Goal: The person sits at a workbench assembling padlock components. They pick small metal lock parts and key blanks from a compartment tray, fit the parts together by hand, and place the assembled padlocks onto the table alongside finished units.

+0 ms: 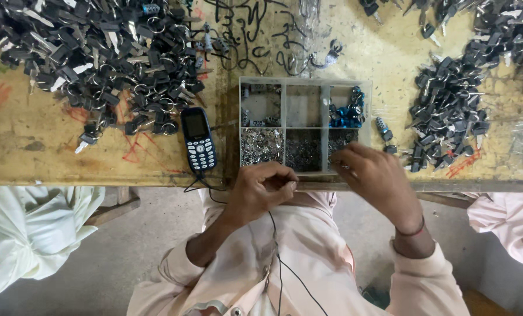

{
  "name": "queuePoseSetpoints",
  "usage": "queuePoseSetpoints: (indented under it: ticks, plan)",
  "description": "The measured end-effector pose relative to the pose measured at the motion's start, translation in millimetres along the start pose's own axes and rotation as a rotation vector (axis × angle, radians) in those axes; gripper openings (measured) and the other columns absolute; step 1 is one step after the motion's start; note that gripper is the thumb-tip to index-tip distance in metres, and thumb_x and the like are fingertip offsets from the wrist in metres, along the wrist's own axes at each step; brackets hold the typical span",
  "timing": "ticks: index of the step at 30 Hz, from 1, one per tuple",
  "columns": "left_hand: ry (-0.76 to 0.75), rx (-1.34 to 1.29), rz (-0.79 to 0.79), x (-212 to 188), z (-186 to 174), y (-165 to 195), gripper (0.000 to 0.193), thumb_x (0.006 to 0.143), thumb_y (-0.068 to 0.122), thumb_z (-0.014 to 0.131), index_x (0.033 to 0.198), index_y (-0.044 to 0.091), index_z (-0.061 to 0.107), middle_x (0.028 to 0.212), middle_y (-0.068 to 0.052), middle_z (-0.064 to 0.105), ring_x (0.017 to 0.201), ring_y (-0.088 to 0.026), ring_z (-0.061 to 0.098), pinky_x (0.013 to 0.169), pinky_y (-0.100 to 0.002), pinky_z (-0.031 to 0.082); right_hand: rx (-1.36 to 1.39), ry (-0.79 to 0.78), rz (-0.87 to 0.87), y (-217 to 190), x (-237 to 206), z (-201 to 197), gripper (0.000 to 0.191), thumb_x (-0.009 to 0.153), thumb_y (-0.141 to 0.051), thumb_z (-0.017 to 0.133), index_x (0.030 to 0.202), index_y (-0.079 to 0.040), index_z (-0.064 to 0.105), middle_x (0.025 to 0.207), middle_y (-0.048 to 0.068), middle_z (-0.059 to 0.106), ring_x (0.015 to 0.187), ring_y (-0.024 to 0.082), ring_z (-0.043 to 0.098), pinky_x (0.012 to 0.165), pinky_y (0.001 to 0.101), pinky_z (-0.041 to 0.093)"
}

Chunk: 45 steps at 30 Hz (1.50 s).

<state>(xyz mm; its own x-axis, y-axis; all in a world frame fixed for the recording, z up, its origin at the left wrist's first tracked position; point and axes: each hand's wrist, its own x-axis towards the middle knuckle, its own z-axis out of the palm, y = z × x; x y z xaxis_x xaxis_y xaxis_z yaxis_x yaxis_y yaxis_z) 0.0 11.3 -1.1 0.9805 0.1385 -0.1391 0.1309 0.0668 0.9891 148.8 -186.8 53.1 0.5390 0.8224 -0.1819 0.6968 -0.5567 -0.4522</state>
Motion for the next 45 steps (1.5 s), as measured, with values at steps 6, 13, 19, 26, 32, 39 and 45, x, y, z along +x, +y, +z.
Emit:
queuePoseSetpoints:
  ticks: [6, 13, 19, 26, 32, 39, 45]
  plan:
    - [-0.030, -0.054, 0.007, 10.0, 3.7, -10.1, 0.012, 0.092, 0.009, 0.074, 0.100, -0.001, 0.074, 0.088, -0.004, 0.075, 0.078, -0.007, 0.072, 0.069, -0.022, 0.060, -0.185, 0.132, 0.056, 24.0, -7.1, 7.3, 0.013, 0.092, -0.020, 0.070, 0.096, -0.008, 0.066, 0.087, 0.010, 0.066, 0.073, 0.035, 0.067, 0.059, 0.0478, 0.049]
    - [0.007, 0.029, 0.059, 8.3, 3.6, -3.5, 0.012, 0.092, 0.012, 0.076, 0.098, 0.001, 0.073, 0.089, -0.003, 0.073, 0.078, -0.006, 0.069, 0.068, -0.023, 0.057, 0.000, 0.315, 0.206, 29.7, -15.4, 17.3, 0.006, 0.088, -0.008, 0.075, 0.094, -0.008, 0.075, 0.090, 0.009, 0.070, 0.072, 0.029, 0.069, 0.062, 0.0407, 0.051]
    - [0.033, 0.041, 0.082, 9.3, 13.9, -2.9, 0.014, 0.093, 0.012, 0.075, 0.102, 0.002, 0.073, 0.091, -0.003, 0.071, 0.078, -0.006, 0.066, 0.069, -0.023, 0.055, 0.858, 0.353, 0.117, 14.1, -16.6, 15.3, 0.007, 0.091, -0.001, 0.074, 0.097, -0.002, 0.072, 0.099, 0.007, 0.069, 0.079, 0.013, 0.067, 0.069, 0.0271, 0.053]
    - [-0.051, -0.465, -0.073, 13.7, 22.5, -14.0, 0.020, 0.101, 0.012, 0.068, 0.113, -0.004, 0.066, 0.097, -0.005, 0.071, 0.088, -0.009, 0.068, 0.080, -0.024, 0.058, 0.543, 0.379, 0.014, -32.7, -19.2, 35.1, 0.016, 0.084, 0.002, 0.078, 0.097, 0.000, 0.071, 0.097, 0.008, 0.072, 0.078, 0.013, 0.069, 0.068, 0.0253, 0.056]
    - [-0.150, -0.429, -0.106, 7.6, 8.9, -15.9, 0.021, 0.101, 0.012, 0.069, 0.113, -0.005, 0.067, 0.101, -0.007, 0.072, 0.092, -0.010, 0.070, 0.085, -0.026, 0.061, 0.621, 0.293, -0.015, -32.0, -24.4, 31.1, 0.016, 0.084, 0.003, 0.078, 0.098, 0.000, 0.071, 0.095, 0.009, 0.073, 0.081, 0.014, 0.070, 0.068, 0.0251, 0.056]
    - [-0.132, -0.314, -0.107, 6.3, 9.2, -7.9, 0.022, 0.098, 0.013, 0.069, 0.112, -0.004, 0.068, 0.100, -0.008, 0.074, 0.090, -0.011, 0.075, 0.081, -0.026, 0.064, 0.686, 0.251, 0.067, -34.5, -25.0, 29.8, 0.010, 0.088, 0.004, 0.075, 0.097, 0.001, 0.071, 0.095, 0.008, 0.073, 0.082, 0.012, 0.072, 0.073, 0.0247, 0.058]
    - [-0.028, -0.365, 0.049, 1.4, 12.0, -3.5, 0.018, 0.102, 0.010, 0.068, 0.112, -0.005, 0.066, 0.105, -0.009, 0.070, 0.095, -0.012, 0.072, 0.084, -0.028, 0.065, 0.689, 0.363, 0.014, -34.8, -22.2, 37.5, 0.012, 0.090, 0.005, 0.076, 0.099, 0.002, 0.069, 0.096, 0.008, 0.072, 0.085, 0.015, 0.071, 0.077, 0.0259, 0.057]
